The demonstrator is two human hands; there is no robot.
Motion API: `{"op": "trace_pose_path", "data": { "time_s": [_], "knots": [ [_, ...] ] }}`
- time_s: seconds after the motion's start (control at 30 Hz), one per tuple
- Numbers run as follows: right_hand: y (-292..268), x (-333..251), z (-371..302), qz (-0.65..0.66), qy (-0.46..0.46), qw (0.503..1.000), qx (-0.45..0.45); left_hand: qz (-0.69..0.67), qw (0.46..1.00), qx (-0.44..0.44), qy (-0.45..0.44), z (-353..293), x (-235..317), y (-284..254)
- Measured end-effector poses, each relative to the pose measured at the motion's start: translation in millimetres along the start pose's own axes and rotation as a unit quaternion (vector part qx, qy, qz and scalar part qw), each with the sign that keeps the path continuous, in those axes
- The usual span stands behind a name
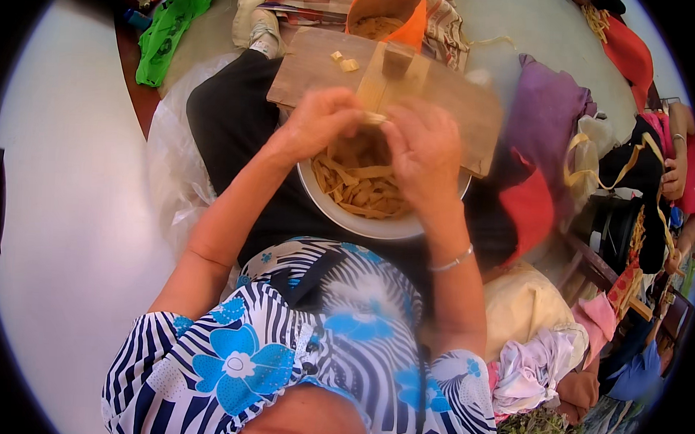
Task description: The person is folding and knotting strips of plant fiber by hand, occasionally pulling them through a wooden jig while sitting on the floor.
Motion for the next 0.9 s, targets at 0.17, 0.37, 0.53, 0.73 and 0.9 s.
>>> {"op": "trace_pose_path", "data": {
  "time_s": [0.17,0.37,0.53,0.73,0.9],
  "knots": [
    [-0.4,-3.7,-3.1,-0.077,0.078,0.990,-0.091,-0.275,0.949,-0.134,-0.076,-28.4,2.9,61.2],
    [-28.6,18.4,-16.8,0.035,0.216,0.937,-0.272,-0.059,0.990,-0.127,0.017,-35.4,40.2,15.3],
    [-53.0,-64.4,-33.1,0.475,0.257,0.770,-0.340,-0.052,0.977,-0.114,0.172,-36.8,112.9,14.9],
    [-16.2,-6.0,-26.8,0.317,0.270,0.909,-0.018,-0.256,0.963,-0.076,0.047,-34.0,55.1,49.6],
    [-18.6,2.7,-25.5,0.105,0.178,0.978,-0.032,-0.305,0.942,-0.132,-0.058,-32.9,29.4,53.7]
  ]
}}
Point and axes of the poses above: each hand's wrist, its own z-axis towards the middle knuckle, its own y-axis out of the palm, x = y × z, the point moved 5 cm from there along z, towards the middle knuckle, and after that the axes turned 6 degrees about y, right-handed, at the moved point
